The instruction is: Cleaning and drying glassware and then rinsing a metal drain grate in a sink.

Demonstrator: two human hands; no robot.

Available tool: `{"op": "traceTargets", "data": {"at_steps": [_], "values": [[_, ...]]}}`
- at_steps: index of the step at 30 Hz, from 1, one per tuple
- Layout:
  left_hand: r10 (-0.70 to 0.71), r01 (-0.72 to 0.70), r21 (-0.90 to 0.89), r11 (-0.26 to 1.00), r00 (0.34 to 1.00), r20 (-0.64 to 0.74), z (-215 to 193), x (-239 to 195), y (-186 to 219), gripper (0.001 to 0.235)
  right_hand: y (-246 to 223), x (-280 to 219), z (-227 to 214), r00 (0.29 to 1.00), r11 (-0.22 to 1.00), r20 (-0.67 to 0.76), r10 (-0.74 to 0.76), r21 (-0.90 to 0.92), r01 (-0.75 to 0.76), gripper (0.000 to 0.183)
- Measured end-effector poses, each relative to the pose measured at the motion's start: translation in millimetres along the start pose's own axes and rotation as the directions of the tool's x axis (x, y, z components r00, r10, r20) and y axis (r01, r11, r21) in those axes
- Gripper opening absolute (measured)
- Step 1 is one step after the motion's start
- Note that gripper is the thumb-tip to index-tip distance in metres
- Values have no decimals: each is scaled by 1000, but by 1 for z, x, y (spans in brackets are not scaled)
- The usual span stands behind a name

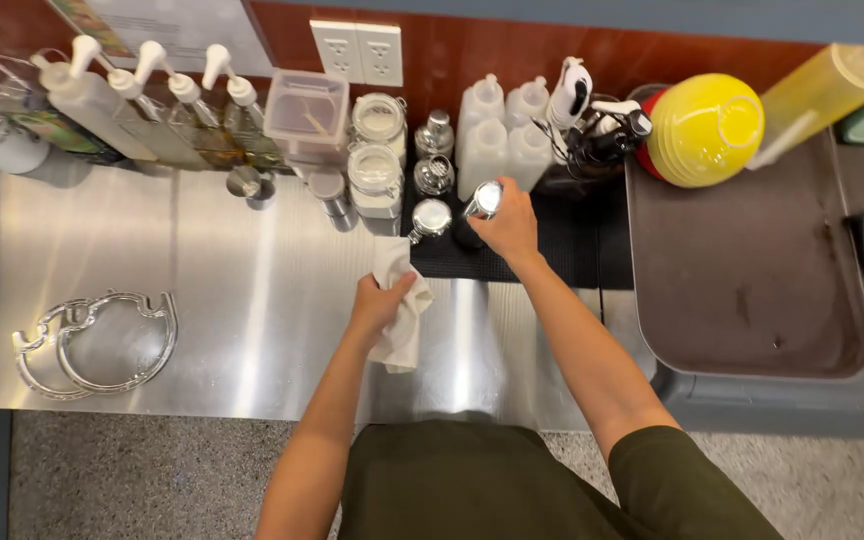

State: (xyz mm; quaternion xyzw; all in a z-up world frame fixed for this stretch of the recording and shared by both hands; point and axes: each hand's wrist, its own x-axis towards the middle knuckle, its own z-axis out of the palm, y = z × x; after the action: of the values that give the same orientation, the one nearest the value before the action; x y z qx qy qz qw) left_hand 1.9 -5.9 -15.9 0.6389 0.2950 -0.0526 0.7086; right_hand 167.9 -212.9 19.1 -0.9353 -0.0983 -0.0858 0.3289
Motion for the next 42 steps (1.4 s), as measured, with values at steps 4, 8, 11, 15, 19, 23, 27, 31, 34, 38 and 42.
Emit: {"op": "traceTargets", "data": {"at_steps": [4, 8, 11, 15, 19, 23, 27, 31, 34, 38, 42], "values": [[-4, 5, 37, 999, 999, -33, 3, 0, 1, 43, 2, 4, 14, 997, 1000, 77, 15, 18, -17, 74], [-34, 34, 62, 997, 999, 2, 1, -9, 0, 45, 12, -1, 26, 996, 993, -33, -85, 84, 88, 82], [-16, 13, 53, 999, 998, 61, 1, -10, 3, 46, 6, -3, 21, 998, 990, -46, -51, 126, 56, 86], [-95, 80, 122, 989, 989, 118, 8, -32, 21, 47, 2, -39, 13, 993, 992, -81, 80, 105, -72, 93], [-156, 145, 63, 987, 949, 275, 31, -40, 8, 45, 2, -117, 5, 983, 925, -86, 161, 360, -120, 62], [-294, 365, -9, 931, 765, 573, 80, -74, 16, 43, 22, -217, -35, 896, 603, 215, 388, 676, -423, 24], [-388, 350, 211, 912, 574, 721, 128, -115, -14, 44, 53, -310, -87, 896, 635, 108, 431, 670, -385, 28], [-525, 365, 385, 847, 472, 708, 186, -163, -44, 42, 67, -362, -150, 679, 288, 324, 658, 726, -625, 32], [-601, 417, 445, 792, 405, 689, 243, -196, -73, 42, 110, -402, -177, 596, 237, 300, 745, 716, -657, 33], [-658, 445, 502, 742, 337, 674, 325, -247, -103, 44, 162, -451, -230, 439, 45, 353, 827, 736, -676, 32], [-715, 473, 561, 680, 255, 651, 401, -289, -133, 43, 238, -501, -274, 519, 188, 229, 823, 753, -631, 29]]}}
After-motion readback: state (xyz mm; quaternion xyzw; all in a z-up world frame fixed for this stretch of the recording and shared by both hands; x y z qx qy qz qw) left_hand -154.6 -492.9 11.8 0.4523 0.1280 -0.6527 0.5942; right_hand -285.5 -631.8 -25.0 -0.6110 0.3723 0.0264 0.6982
